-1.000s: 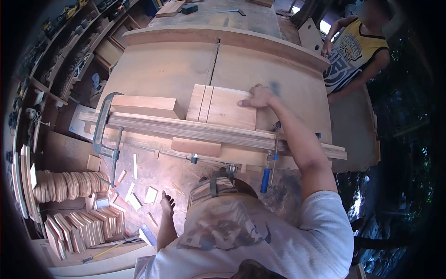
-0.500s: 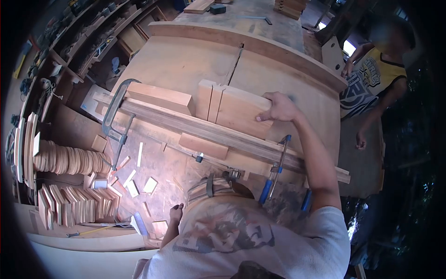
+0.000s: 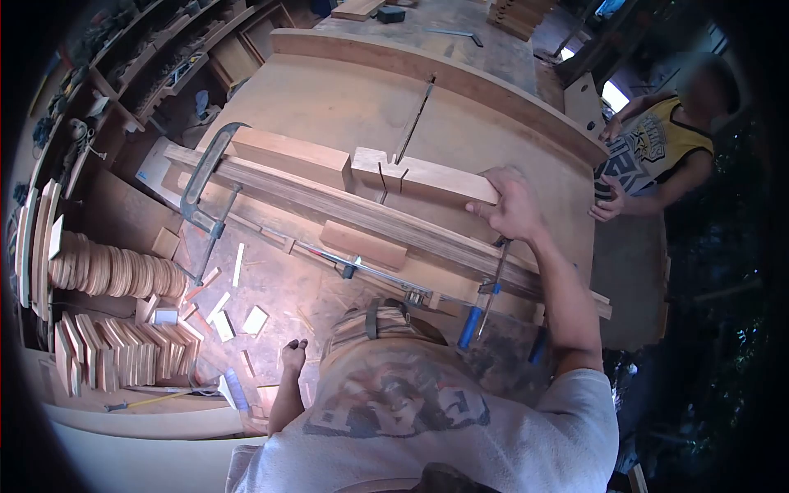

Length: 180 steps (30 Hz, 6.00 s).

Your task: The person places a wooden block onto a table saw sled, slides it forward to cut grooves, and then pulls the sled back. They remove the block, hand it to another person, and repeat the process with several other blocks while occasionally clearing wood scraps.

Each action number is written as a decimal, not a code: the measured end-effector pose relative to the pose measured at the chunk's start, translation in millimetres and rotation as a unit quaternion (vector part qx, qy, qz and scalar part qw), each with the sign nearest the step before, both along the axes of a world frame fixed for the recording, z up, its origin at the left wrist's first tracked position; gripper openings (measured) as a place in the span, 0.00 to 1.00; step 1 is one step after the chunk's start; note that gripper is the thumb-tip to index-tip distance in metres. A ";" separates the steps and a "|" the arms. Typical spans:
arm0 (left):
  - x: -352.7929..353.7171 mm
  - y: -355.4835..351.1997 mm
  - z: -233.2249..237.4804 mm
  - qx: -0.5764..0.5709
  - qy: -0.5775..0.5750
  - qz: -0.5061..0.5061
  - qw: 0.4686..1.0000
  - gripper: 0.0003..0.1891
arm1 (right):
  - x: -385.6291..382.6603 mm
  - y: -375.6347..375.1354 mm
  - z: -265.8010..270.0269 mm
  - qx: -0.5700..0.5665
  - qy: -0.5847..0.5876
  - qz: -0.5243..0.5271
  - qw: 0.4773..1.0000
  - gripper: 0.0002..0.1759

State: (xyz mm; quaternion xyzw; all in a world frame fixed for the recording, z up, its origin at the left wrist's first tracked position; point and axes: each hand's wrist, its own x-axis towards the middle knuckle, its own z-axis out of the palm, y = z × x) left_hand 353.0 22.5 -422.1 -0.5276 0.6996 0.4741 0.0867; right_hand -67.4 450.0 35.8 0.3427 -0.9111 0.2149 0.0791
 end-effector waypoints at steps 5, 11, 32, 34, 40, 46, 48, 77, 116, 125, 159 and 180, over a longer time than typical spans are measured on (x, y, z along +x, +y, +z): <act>14.6 10.3 -10.6 0.007 -0.002 0.000 1.000 0.32 | -0.7 11.9 -25.6 -0.033 0.084 0.007 0.996 0.24; 19.0 16.4 -5.5 0.007 0.005 0.012 1.000 0.32 | -16.3 31.6 -49.7 -0.018 0.125 0.012 0.992 0.25; -142.8 107.1 371.2 -0.537 0.496 -0.283 0.621 0.53 | -11.5 36.2 -50.2 0.091 0.023 -0.034 0.995 0.31; -168.0 111.1 401.5 -0.481 0.588 -0.302 0.576 0.48 | -17.5 41.9 -56.7 0.101 0.030 -0.023 0.994 0.32; -174.2 109.1 378.6 -0.315 0.540 -0.337 0.704 0.17 | -17.0 48.3 -51.7 0.123 0.014 -0.049 0.991 0.34; -156.8 128.0 342.3 -0.258 0.502 -0.337 0.753 0.17 | -16.3 52.1 -50.8 0.144 0.009 -0.057 0.988 0.36; -157.9 128.2 340.9 -0.254 0.508 -0.351 0.745 0.17 | -16.2 48.8 -50.1 0.150 0.007 -0.059 0.987 0.37; -121.0 79.3 116.0 0.057 0.116 -0.143 0.981 0.24 | -95.2 100.5 -124.0 0.273 -0.004 -0.213 0.938 0.51; -207.1 27.4 336.9 -0.296 0.499 -0.274 0.767 0.14 | 58.2 71.1 4.1 -0.152 -0.029 -0.229 0.961 0.37; -393.2 -13.0 410.6 -0.459 0.609 -0.323 0.560 0.13 | 305.1 -117.3 -156.3 -0.439 0.011 -0.490 0.753 0.08; -419.3 -14.8 378.6 -0.596 0.518 -0.349 0.504 0.14 | 150.2 -302.4 -435.3 -0.252 -0.525 -0.415 0.699 0.54; -418.3 -13.9 379.3 -0.594 0.511 -0.353 0.511 0.16 | 151.7 -293.1 -441.3 -0.261 -0.516 -0.395 0.714 0.46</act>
